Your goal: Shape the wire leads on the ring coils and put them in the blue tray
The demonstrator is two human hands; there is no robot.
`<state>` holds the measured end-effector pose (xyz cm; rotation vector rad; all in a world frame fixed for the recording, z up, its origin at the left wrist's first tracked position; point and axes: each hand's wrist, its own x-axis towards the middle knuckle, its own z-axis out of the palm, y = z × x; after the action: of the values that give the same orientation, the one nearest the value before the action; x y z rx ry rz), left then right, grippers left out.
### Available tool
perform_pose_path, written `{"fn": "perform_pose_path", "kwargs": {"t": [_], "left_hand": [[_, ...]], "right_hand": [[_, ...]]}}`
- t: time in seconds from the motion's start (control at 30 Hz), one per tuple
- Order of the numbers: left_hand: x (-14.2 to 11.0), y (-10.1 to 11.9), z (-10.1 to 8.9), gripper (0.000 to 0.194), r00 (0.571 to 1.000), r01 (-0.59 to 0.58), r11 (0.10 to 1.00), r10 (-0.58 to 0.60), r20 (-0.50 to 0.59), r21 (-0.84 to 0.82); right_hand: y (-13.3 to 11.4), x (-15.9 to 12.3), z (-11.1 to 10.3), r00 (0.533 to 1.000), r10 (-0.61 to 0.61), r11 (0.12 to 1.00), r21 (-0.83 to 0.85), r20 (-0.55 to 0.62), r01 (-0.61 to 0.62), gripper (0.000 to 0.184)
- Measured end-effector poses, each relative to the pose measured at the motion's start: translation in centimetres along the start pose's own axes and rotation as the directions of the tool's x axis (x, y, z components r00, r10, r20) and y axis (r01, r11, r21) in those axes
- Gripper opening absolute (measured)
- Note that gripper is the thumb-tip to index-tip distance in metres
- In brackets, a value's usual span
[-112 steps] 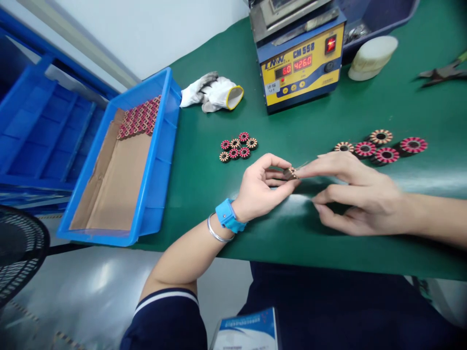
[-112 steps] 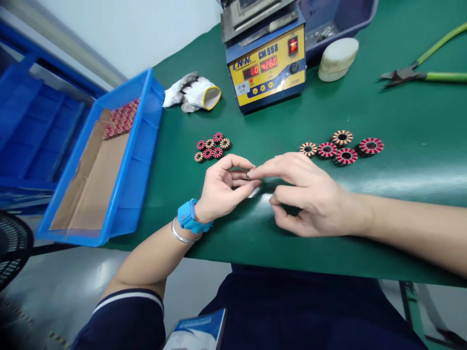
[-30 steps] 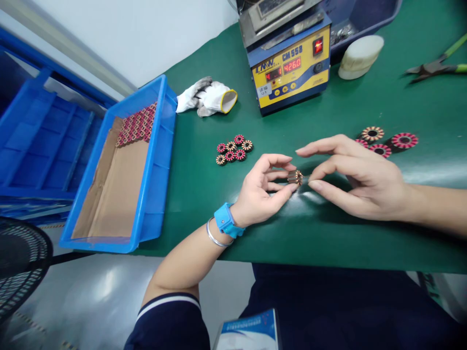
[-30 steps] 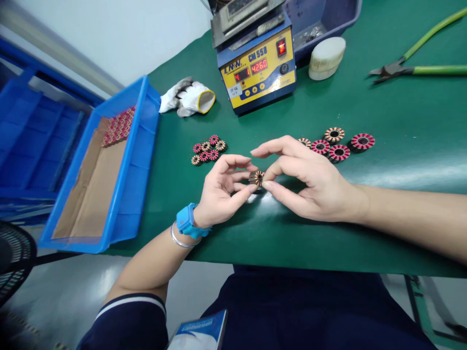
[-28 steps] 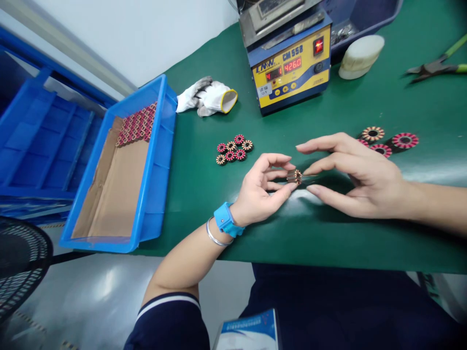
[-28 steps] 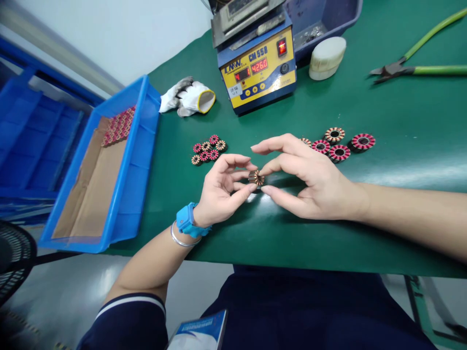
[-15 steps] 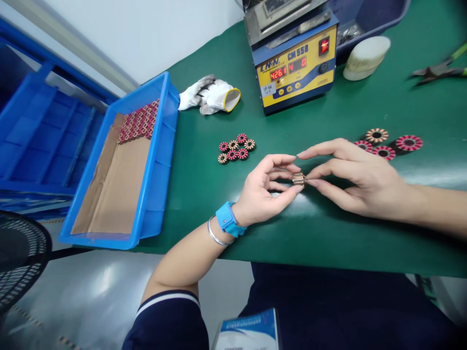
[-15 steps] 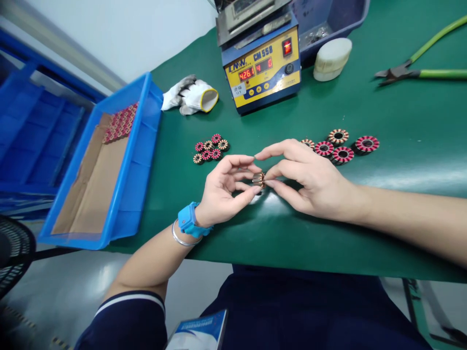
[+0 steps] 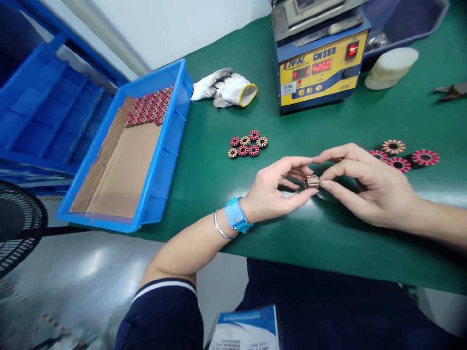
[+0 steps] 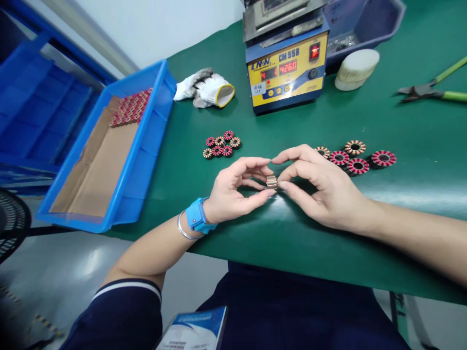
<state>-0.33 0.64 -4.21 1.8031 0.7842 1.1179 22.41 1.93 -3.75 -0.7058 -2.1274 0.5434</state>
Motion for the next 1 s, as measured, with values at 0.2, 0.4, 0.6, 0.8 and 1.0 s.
{"fn": "perform_pose_path", "kwargs": {"t": [0.2, 0.4, 0.6, 0.8, 1.0], "left_hand": [[0.0, -0.3, 0.1, 0.047, 0.997, -0.071, 0.996, 0.072, -0.007, 0.055], [0.2, -0.3, 0.0, 0.043, 0.986, -0.163, 0.983, 0.166, -0.026, 0.081], [0.2, -0.2, -0.5, 0.044, 0.985, -0.168, 0.966, 0.172, -0.003, 0.194], [0.1, -0.1, -0.4, 0.044, 0.986, -0.149, 0.965, 0.161, -0.039, 0.216], [0.0, 0.4, -0.1, 0.049, 0.996, 0.045, 0.999, -0.043, -0.078, 0.027]], "right_hand": [[0.1, -0.2, 0.0, 1.000, 0.027, 1.000, 0.009, 0.007, -0.027, 0.008], [0.4, 0.0, -0.3, 0.999, 0.032, 0.999, 0.023, -0.003, -0.032, 0.008], [0.5, 0.4, -0.7, 0.997, 0.080, 0.996, 0.046, -0.017, -0.079, 0.003], [-1.5, 0.3, -0.7, 0.987, -0.163, 0.984, -0.067, -0.003, 0.162, 0.013], [-0.2, 0.5, -0.7, 0.995, -0.090, 0.994, -0.069, -0.039, 0.087, 0.017]]}}
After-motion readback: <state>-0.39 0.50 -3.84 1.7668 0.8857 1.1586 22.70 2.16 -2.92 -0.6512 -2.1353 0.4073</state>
